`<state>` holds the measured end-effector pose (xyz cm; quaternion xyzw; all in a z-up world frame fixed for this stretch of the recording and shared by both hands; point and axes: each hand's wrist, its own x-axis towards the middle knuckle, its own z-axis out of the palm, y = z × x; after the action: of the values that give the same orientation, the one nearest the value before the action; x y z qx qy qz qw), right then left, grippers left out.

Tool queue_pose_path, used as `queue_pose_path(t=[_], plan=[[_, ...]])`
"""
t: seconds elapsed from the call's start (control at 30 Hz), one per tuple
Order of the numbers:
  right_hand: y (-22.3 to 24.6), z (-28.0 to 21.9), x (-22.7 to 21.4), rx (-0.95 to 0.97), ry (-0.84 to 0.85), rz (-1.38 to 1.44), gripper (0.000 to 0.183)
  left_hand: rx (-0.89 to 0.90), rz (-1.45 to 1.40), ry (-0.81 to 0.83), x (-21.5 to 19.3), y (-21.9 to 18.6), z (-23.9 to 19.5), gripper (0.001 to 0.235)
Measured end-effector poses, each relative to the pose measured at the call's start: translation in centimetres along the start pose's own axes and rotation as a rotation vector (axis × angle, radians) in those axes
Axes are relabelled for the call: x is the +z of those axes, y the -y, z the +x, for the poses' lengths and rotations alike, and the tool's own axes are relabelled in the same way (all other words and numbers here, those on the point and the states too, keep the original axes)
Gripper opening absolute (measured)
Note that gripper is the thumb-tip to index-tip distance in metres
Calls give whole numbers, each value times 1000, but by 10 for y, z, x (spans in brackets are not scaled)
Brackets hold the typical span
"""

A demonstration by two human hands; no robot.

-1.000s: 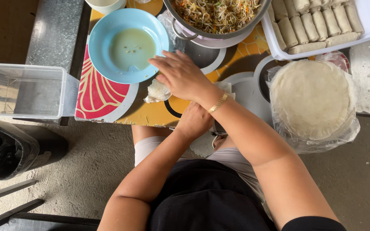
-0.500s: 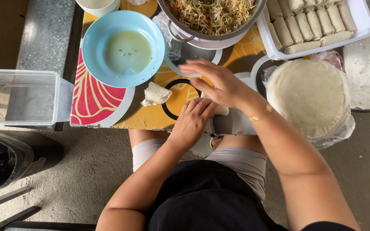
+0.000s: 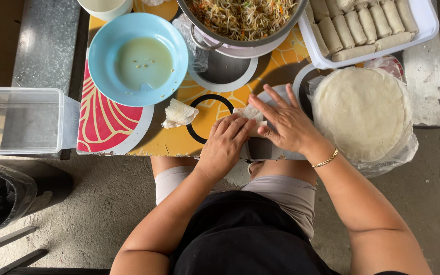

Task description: The person prepares spring rolls by separating thin circular wrappers and adding a vegetable filling of bean sprouts and carrots, then rolling and folding them into tight cylinders.

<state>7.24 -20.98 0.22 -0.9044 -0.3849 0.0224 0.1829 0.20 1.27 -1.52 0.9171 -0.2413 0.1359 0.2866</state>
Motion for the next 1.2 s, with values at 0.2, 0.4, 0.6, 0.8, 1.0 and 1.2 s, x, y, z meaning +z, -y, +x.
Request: queue_pose_path(t=[0.2,0.4,0.6,0.8,1.0,1.2], plan=[[4,22,11,-89,90,140,92,3,-1,-2,6,3,-2,44],[3,12,6,-29,35,77,90,-14,-17,11,4,2,-2,43],[8,-4,-3,35,-128,7,87,-13,4,44,-8,-1,4,45],[35,-23,6,66,-315,-3,44,51,109,90,-20,3,14,54],[30,-18,17,164,-390,43,26,-79,-150,52,-19,16,24,30],[18,-1,21,219,-426,237,17,-150,-230,-92,-3,26,34,14]])
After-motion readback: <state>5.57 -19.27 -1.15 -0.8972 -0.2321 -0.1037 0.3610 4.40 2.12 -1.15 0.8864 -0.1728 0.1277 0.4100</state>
